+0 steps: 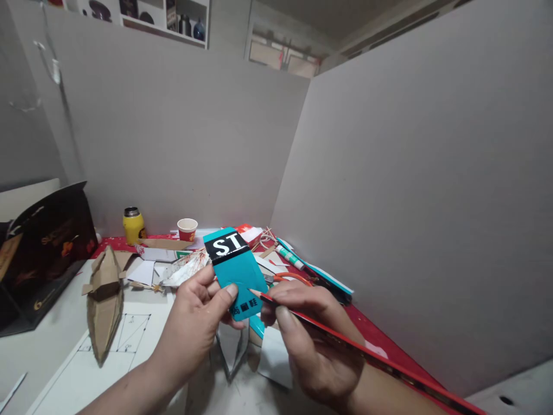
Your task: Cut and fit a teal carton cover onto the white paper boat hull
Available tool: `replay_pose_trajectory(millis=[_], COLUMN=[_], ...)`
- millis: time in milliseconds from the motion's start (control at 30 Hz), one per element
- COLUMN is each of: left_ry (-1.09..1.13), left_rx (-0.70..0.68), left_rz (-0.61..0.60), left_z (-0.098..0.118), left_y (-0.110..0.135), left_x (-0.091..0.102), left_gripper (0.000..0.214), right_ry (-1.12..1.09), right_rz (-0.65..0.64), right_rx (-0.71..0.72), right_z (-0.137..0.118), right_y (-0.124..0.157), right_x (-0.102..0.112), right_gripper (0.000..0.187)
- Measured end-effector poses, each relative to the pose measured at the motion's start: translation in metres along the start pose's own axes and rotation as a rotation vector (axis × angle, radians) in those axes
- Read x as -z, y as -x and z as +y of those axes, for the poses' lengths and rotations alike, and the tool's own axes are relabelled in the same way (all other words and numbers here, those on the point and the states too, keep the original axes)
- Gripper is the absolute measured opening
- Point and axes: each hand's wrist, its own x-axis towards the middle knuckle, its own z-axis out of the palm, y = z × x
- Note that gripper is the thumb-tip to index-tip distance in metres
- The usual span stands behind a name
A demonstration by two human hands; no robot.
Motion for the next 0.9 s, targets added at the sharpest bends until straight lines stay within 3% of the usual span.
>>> replay_pose_trajectory(millis=[267, 500, 600, 733, 900], left_ry=[-0.046, -0.132, -0.168, -0.215, -0.3], left_rx=[0.002, 0.006, -0.005, -0.051, -0.093], left_rz=[0.025, -0.014, -0.083, -0.175, -0.175], left_z=[-0.002, -0.004, -0.003, 0.0, 0.002], left_y=[0.0, -0.004, -0.004, -0.004, -0.004], left_x=[0.002, 0.005, 0.004, 0.002, 0.006], left_gripper=[0.034, 0.035, 0.029, 0.024, 0.028], right_ry=[0.16, 0.171, 0.264, 0.255, 0.212], right_rz=[0.037, 0.121, -0.045, -0.346, -0.5], right_rx=[0.054, 0.111, 0.162, 0.165, 0.079], right_z=[0.007, 0.018, 0.026, 0.033, 0.032], right_y=[-0.002, -0.013, -0.028, -0.044, -0.048], right_x=[-0.001, 0.007, 0.015, 0.027, 0.033], right_gripper=[0.028, 0.044, 0.053, 0.082, 0.084])
